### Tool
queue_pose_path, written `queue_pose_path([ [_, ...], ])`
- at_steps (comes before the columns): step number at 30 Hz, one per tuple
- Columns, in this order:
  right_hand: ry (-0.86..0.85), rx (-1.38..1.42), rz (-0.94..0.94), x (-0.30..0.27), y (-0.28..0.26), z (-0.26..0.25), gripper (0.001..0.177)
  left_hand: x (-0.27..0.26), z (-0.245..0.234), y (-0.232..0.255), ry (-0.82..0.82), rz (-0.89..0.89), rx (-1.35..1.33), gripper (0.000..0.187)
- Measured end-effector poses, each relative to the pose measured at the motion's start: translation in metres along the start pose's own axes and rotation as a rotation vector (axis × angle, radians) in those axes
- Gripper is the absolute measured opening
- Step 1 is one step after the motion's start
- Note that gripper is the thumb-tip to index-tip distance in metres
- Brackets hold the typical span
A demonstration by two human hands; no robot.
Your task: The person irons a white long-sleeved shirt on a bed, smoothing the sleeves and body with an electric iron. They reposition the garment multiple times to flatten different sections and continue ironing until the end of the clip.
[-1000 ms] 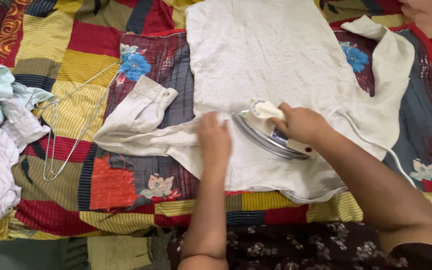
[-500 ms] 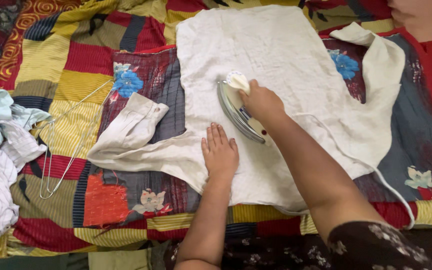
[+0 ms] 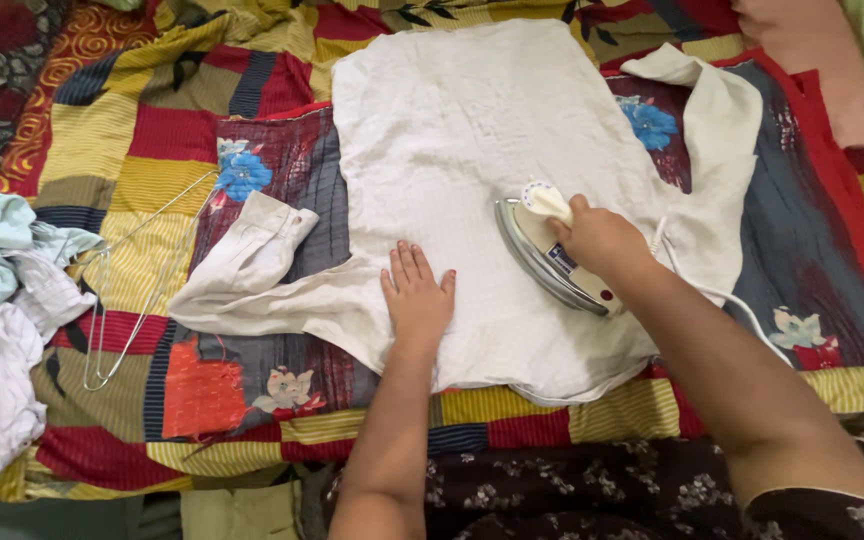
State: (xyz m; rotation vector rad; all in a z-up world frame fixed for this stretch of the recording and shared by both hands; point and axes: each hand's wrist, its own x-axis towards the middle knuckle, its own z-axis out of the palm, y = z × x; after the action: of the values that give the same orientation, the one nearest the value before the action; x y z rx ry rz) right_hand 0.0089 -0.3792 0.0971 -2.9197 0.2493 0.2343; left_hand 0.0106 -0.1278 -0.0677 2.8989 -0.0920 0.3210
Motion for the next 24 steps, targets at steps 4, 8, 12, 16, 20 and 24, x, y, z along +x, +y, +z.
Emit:
queue_pose_path([
  [4, 0.079, 0.038, -0.008, 0.006, 0.004, 0.009, 0.050, 0.028, -0.014, 0.020, -0.328, -0.090, 0.168, 0.081],
  [8, 0.100, 0.095, -0.004, 0.029, -0.008, 0.014, 0.049, 0.052, -0.003, 0.043, -0.129, 0.037, 0.015, 0.058],
  [12, 0.127, 0.128, -0.020, 0.065, -0.028, 0.018, 0.049, 0.046, 0.019, 0.049, -0.021, 0.041, -0.050, 0.066],
  [16, 0.115, 0.143, -0.022, 0.112, -0.048, 0.008, 0.049, 0.049, 0.014, 0.047, -0.115, 0.032, -0.022, 0.067],
  [20, 0.140, 0.161, -0.072, 0.142, -0.061, 0.001, 0.048, 0.053, 0.006, 0.050, -0.128, 0.029, -0.008, 0.067],
  [24, 0.093, 0.183, -0.086, 0.138, -0.052, 0.000, 0.048, 0.053, 0.003, 0.049, -0.141, 0.037, 0.001, 0.067],
])
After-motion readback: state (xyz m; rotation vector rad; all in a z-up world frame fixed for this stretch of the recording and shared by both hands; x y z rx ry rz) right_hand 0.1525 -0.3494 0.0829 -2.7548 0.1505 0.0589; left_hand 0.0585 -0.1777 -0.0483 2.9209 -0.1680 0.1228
